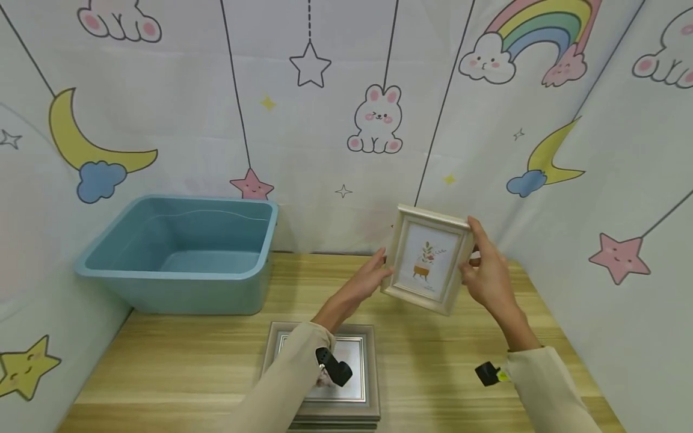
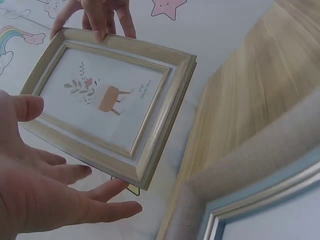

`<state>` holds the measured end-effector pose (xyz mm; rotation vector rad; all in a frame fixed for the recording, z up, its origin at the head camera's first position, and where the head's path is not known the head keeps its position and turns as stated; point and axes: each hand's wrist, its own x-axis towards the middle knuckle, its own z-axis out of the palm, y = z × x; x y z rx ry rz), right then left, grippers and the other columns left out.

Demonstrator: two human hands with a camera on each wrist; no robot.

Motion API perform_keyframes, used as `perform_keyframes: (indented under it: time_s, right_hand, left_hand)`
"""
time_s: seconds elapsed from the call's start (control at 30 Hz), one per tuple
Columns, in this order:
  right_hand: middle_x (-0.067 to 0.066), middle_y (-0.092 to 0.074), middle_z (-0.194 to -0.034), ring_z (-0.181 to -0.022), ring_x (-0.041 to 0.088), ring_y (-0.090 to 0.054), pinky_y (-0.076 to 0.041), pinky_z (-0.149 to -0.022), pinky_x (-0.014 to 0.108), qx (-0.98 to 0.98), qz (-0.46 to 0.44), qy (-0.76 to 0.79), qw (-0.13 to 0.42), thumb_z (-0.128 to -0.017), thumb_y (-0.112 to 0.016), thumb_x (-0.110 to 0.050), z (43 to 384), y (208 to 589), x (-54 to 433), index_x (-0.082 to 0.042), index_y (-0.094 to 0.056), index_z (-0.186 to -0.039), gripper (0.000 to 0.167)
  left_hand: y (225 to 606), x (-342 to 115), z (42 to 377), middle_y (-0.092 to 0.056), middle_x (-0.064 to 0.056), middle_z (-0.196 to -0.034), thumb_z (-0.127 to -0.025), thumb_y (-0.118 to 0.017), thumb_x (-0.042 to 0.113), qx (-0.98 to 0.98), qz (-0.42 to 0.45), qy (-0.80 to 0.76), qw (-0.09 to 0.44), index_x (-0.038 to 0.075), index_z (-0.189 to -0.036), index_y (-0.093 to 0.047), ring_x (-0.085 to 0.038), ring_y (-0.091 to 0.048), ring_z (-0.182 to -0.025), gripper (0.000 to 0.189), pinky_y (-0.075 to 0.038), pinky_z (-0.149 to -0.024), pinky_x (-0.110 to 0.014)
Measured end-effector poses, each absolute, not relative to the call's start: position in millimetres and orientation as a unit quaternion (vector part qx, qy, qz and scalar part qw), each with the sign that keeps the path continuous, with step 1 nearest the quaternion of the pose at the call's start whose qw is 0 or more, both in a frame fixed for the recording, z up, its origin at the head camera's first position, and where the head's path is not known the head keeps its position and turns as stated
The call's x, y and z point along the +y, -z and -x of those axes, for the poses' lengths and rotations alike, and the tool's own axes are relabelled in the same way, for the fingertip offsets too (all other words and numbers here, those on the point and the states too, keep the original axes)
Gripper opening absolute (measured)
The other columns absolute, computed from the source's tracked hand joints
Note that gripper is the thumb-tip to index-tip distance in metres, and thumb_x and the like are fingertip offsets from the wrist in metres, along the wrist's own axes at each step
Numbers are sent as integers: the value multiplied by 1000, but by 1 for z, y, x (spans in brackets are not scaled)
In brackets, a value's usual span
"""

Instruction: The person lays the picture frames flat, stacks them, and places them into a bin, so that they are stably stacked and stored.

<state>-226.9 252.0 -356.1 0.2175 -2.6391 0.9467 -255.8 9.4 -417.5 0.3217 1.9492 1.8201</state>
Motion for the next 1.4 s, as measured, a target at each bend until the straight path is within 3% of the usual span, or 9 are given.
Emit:
perform_keyframes:
  time_s: [0.1,0.2,0.43,0.67,0.8,0.93,1.03,1.23,1.4]
  right_hand:
    - [32,-55,-114,-92,53,-67,-60,-59,46,-922,-83,-337,172,-87,-54,15,222,351,245,-14,-23,-159,84]
    - [33,-57,-114,-92,53,-68,-61,-59,45,-916,-83,-350,175,-86,-54,16,220,348,241,-15,-24,-159,85]
    - [34,-55,-119,-99,53,-67,-62,-60,34,-895,-46,-415,156,-88,-58,15,216,347,233,-25,-21,-160,90]
    - [29,-48,-120,-98,50,-65,-62,-63,32,-854,-34,-495,159,-87,-60,16,207,356,215,-29,-24,-158,91]
    - [26,-48,-116,-89,41,-66,-61,-62,32,-827,-36,-533,172,-87,-61,17,202,364,206,-29,-31,-155,87]
    - [21,-47,-115,-84,27,-66,-61,-63,34,-788,-29,-591,171,-88,-60,17,197,372,200,-31,-33,-153,85]
    - [18,-45,-116,-83,21,-66,-62,-64,37,-749,-26,-641,167,-88,-58,19,194,379,196,-30,-33,-153,85]
    - [15,-45,-115,-84,20,-71,-61,-65,42,-687,-36,-708,159,-88,-55,22,188,394,186,-26,-30,-153,85]
    - [15,-46,-113,-87,21,-72,-61,-65,44,-662,-43,-730,164,-87,-56,23,183,400,178,-24,-30,-153,85]
  left_hand:
    - [417,7,249,-23,-12,-166,-105,-43,37,701,-100,-673,213,14,-160,-21,-37,-18,-153,63,-17,-119,-66]
    - [420,4,243,-27,-15,-164,-106,-44,35,697,-81,-681,210,16,-158,-29,-43,-21,-151,58,-21,-114,-73]
    - [424,-3,231,1,-17,-168,-107,-42,24,617,-57,-752,225,35,-161,-12,-62,-26,-140,63,-30,-106,-77]
    - [425,-3,216,11,-19,-167,-105,-38,10,510,-24,-852,113,20,-162,0,-58,-24,-143,69,-25,-116,-65]
    - [428,-5,207,2,-31,-164,-103,-39,6,462,-3,-885,61,7,-159,11,-52,-26,-145,75,-25,-118,-62]
    - [431,-10,201,-32,-30,-156,-102,-44,7,464,15,-885,34,-3,-156,-20,-46,-40,-140,60,-37,-111,-62]
    - [433,-13,197,-46,-23,-150,-101,-50,10,478,34,-878,18,5,-153,-37,-41,-52,-131,54,-49,-99,-60]
    - [438,-14,186,-42,-26,-143,-95,-48,-7,498,50,-866,-2,19,-161,-16,-35,-60,-115,79,-57,-88,-52]
    - [442,-17,179,-43,-23,-135,-89,-51,-18,519,41,-853,-42,22,-161,-16,-28,-65,-105,90,-60,-81,-44]
